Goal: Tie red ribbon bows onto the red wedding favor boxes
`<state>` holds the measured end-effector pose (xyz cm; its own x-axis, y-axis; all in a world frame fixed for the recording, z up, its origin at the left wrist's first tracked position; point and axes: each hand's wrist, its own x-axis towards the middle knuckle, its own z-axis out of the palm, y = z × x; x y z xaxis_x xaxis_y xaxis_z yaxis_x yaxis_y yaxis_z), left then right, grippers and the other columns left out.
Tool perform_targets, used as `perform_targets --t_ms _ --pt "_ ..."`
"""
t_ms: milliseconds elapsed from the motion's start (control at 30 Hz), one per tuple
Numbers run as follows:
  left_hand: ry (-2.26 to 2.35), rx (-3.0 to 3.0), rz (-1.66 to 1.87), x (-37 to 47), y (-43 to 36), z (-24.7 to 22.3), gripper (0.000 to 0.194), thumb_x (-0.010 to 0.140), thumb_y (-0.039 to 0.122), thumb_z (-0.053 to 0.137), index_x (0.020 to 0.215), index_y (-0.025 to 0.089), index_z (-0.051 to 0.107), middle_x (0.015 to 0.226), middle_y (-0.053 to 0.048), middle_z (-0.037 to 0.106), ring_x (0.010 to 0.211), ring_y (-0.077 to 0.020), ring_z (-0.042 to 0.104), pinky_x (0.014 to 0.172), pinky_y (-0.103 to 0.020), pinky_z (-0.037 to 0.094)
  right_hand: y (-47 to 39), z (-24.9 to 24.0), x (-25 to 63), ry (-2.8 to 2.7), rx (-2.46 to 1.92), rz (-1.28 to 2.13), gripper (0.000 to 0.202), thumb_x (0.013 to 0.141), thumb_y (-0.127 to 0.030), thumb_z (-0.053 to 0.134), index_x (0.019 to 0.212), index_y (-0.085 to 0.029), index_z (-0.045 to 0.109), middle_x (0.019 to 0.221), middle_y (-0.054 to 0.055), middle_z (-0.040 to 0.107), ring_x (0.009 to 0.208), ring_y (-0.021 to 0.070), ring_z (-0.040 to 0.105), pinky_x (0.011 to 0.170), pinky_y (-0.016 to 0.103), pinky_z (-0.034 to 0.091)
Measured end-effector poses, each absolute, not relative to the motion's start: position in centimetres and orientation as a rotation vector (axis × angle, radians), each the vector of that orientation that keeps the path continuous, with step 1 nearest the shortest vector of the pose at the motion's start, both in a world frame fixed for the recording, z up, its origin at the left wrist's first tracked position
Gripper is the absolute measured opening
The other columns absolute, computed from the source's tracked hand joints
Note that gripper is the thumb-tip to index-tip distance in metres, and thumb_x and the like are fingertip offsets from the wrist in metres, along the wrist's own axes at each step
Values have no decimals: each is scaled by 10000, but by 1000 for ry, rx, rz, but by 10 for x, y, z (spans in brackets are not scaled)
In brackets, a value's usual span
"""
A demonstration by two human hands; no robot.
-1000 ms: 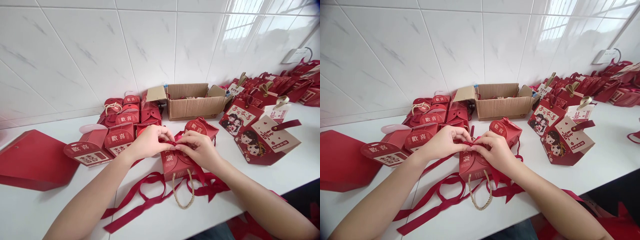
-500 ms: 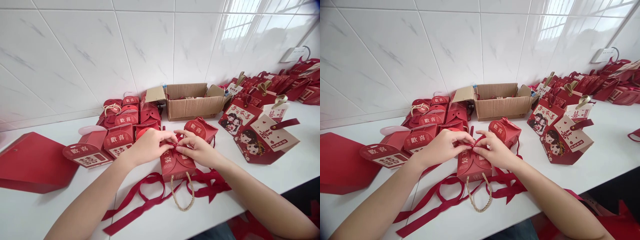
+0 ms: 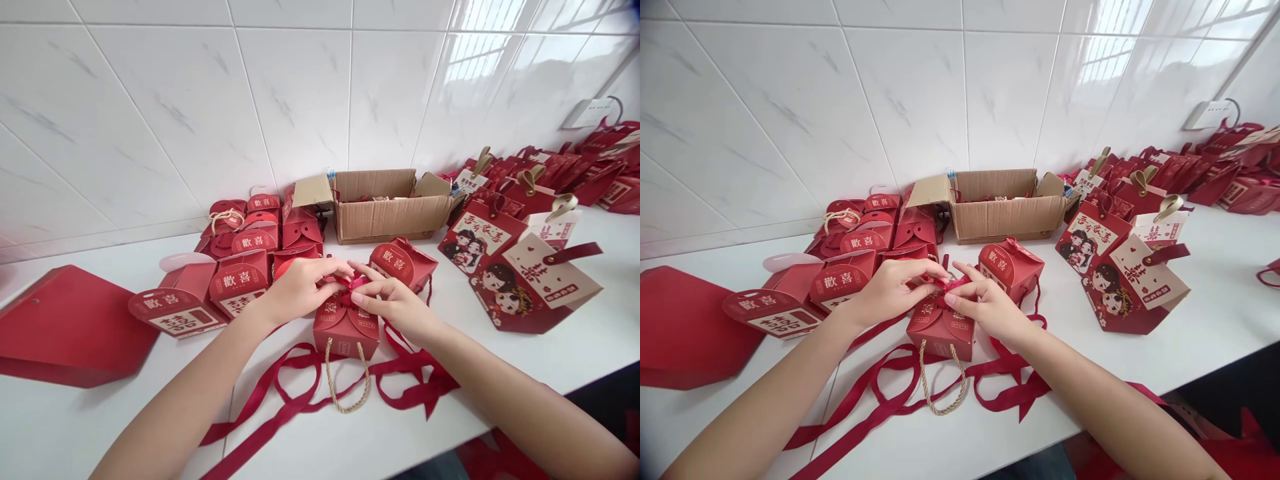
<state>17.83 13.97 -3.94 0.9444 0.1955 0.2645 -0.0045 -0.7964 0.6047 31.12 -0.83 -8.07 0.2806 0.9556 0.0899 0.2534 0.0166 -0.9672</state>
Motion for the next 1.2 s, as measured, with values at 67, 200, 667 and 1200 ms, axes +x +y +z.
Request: perform_targets --t_ms 67,200,667,1200 --pt "140 2510 428 176 139 -34 79 850 234 546 900 212 604 909 -13 654 809 -144 617 697 -236 504 -8 -80 310 -1173 -1450 836 396 810 -540 626 602 -204 647 1243 95 613 1454 231 189 1167 438 235" --pt "142 2594 229 166 135 -20 131 837 328 592 825 197 589 828 -21 593 726 -147 565 601 -233 459 -7 -81 309 -1180 -1424 870 361 818 -514 631 619 -216 674 1006 98 687 1461 212 162 1168 452 215" --pt "-22 2643 158 175 149 -29 113 846 221 607 811 192 710 832 -24 686 776 -158 614 720 -253 442 -32 -59 329 -1482 -1756 851 470 765 -542 673 1187 -334 665 1432 57 477 1422 322 265 1139 517 266" --pt "69 2317 -6 173 145 -29 82 813 195 568 881 190 614 842 9 640 745 -126 581 643 -228 465 -4 -18 344 -1759 -1823 852 405 863 -523 543 1115 -207 563 903 27 643 692 130 574 601 253 444"
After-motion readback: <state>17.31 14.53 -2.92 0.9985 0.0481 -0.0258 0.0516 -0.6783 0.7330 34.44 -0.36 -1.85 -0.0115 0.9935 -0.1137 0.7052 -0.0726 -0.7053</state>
